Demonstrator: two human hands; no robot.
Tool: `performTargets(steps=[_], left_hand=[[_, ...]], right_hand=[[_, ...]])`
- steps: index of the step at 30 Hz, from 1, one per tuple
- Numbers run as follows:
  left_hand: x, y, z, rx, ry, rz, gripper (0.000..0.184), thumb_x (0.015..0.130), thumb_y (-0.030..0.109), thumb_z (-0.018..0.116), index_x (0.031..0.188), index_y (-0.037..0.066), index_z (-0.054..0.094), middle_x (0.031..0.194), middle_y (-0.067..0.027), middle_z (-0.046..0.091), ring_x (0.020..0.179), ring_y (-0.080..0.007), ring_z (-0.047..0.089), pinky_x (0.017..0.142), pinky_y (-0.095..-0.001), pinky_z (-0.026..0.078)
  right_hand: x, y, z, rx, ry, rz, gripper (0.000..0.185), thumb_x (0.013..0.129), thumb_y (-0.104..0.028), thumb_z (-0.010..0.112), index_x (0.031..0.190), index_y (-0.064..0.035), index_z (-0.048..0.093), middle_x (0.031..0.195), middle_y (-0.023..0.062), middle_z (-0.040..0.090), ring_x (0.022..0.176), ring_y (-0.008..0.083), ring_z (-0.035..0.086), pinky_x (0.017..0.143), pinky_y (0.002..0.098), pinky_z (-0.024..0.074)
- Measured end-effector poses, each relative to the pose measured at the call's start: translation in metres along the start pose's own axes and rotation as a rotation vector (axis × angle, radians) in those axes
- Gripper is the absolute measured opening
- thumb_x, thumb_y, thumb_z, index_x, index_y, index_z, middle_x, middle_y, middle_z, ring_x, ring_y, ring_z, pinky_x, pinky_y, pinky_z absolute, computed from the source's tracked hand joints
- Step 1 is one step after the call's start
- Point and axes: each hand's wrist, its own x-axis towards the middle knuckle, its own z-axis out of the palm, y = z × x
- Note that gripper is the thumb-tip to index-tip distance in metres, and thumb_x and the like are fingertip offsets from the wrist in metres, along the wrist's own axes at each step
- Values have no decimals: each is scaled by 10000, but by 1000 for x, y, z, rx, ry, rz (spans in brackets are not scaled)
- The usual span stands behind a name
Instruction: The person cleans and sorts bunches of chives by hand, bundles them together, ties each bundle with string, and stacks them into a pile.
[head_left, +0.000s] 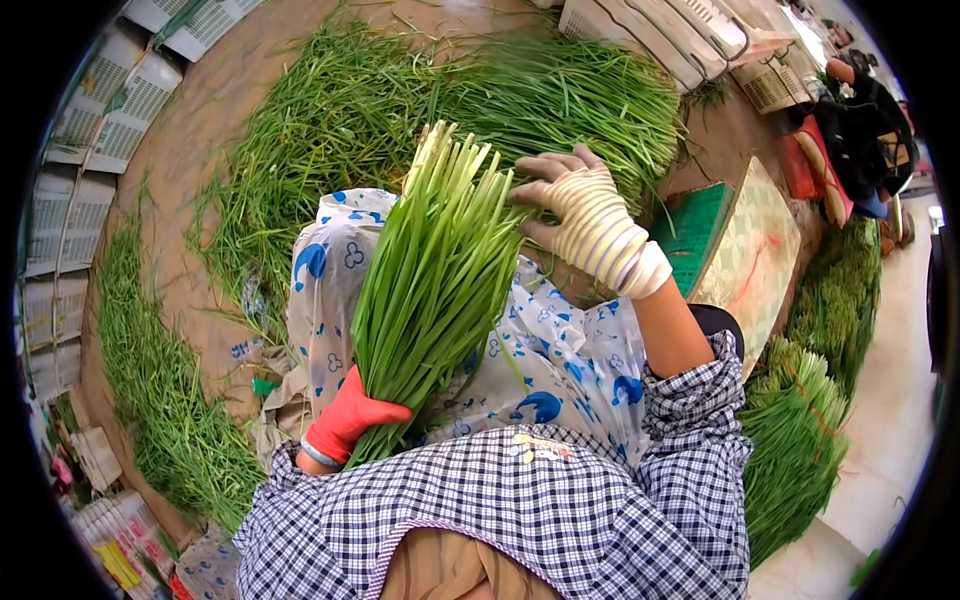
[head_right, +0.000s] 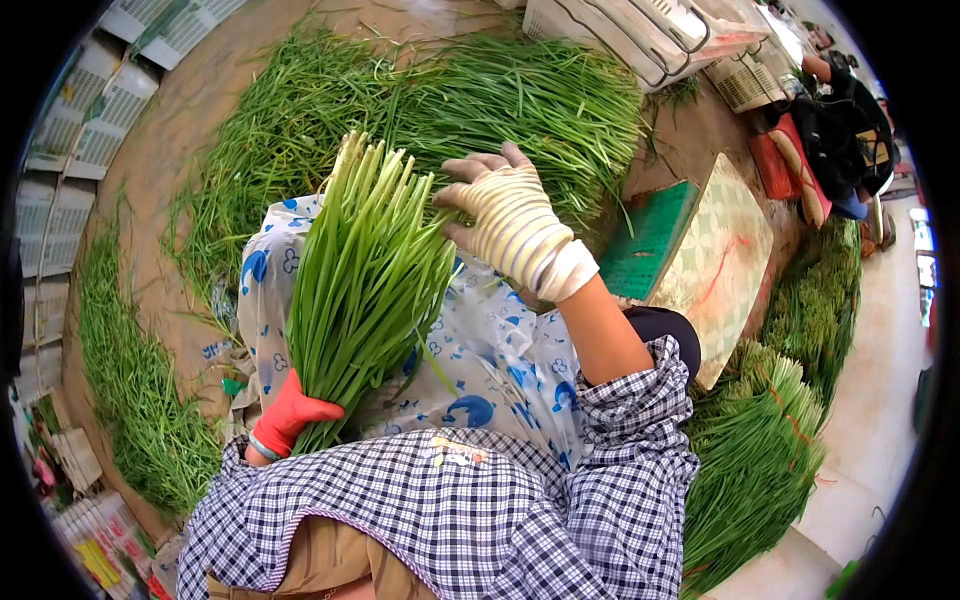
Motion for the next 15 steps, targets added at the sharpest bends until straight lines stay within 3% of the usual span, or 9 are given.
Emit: performTargets(steps=[1,2,6,8,9,11,12,15], left_hand=[[0,1,0,3,-4,-3,797,595,-7,771,1341,22,494,1254,-81,602,1151,-197,557,1014,-341,414],[1,1,2,20,-6,26,795,594,-2,773,1338,20,495,1255,-82,601,1151,-197,555,1013,-341,413],[2,0,2,77,-5,48,804,583,11,781,1335,16,494,1259,-84,597,1154,-194,550,1010,-342,412],[2,-3,1,82,6,44,808,580,15,781,1336,17,494,1260,-83,596,1155,-195,549,1012,-343,410],[2,-4,0,85,15,42,812,577,18,782,1337,18,493,1261,-82,596,1156,-195,547,1013,-344,408],[1,-6,-3,102,9,64,814,576,17,781,1337,19,493,1262,-81,595,1156,-197,547,1013,-344,408],[1,-7,-6,120,2,85,815,574,17,780,1337,20,494,1263,-80,595,1156,-199,547,1014,-345,407],[3,-15,-25,160,-80,39,822,576,44,802,1338,18,493,1269,-76,591,1183,-201,531,1028,-345,394]], right_hand=[[0,-1,3,-312,22,-108,285,742,-307,701,998,-183,719,1316,75,564,1235,295,493,1120,519,254],[1,1,6,-334,-59,-145,287,767,-344,678,1020,-217,721,1326,75,555,1284,296,450,1130,578,196],[3,1,8,-226,-97,-160,264,739,-333,706,966,-202,733,1348,101,530,1276,321,442,1132,532,214],[3,-3,2,278,-54,1,207,713,-238,750,889,-130,737,1354,113,515,1233,309,477,1089,455,314],[3,-5,3,279,-54,1,207,713,-238,750,889,-130,737,1354,113,515,1233,309,477,1089,455,314],[4,-10,6,969,-69,177,101,732,-61,733,825,-41,701,1353,119,492,1228,257,451,1013,381,386],[4,-9,11,1067,-25,189,94,743,-55,727,817,-17,683,1349,115,496,1122,214,509,973,367,411],[13,-19,4,1246,35,338,163,750,-93,748,870,3,696,1277,109,563,1025,210,587,923,340,463]])
